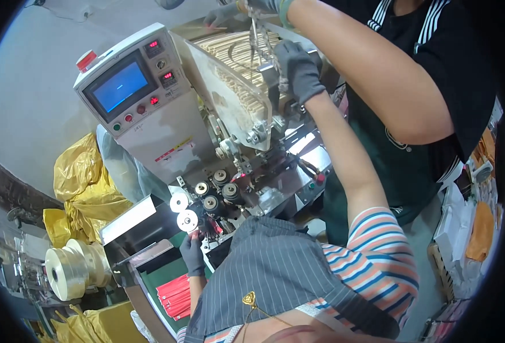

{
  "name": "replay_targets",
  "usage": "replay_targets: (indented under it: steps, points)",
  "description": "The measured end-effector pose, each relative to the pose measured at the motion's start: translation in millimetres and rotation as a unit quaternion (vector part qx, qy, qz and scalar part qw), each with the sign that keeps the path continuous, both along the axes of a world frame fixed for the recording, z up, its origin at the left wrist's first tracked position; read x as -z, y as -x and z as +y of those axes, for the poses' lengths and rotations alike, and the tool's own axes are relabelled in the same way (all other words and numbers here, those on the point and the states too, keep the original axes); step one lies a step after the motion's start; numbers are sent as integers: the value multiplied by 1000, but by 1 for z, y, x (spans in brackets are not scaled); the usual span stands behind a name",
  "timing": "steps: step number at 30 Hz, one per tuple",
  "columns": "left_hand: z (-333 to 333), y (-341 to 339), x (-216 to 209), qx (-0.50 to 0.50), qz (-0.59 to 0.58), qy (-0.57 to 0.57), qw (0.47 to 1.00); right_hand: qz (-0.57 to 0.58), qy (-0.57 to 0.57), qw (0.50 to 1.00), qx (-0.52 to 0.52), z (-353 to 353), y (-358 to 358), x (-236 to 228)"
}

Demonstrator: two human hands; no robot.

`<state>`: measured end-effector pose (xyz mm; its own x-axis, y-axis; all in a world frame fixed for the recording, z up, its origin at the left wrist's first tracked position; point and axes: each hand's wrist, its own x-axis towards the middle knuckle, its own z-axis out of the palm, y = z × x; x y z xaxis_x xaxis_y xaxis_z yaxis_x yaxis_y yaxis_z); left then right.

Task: Packaging red plastic items into plastic sleeves and operating a processing machine.

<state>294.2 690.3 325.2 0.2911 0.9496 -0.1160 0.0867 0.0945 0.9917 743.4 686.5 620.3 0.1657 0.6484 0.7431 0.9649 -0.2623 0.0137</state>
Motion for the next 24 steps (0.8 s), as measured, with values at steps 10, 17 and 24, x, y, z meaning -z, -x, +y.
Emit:
replay_targets:
  steps: [10, 17, 24]
  points:
    - [3, -6, 1, 17, 34, 12, 999, -1, -192, 976, -103, 28, -3, -10]
    - [-6, -16, -7, 27, 41, 32, 998, 195, -183, 961, -66, 42, -10, -4]
    - [-12, -17, 1, 41, 62, 20, 997, 458, -297, 790, -279, 45, 3, -15]
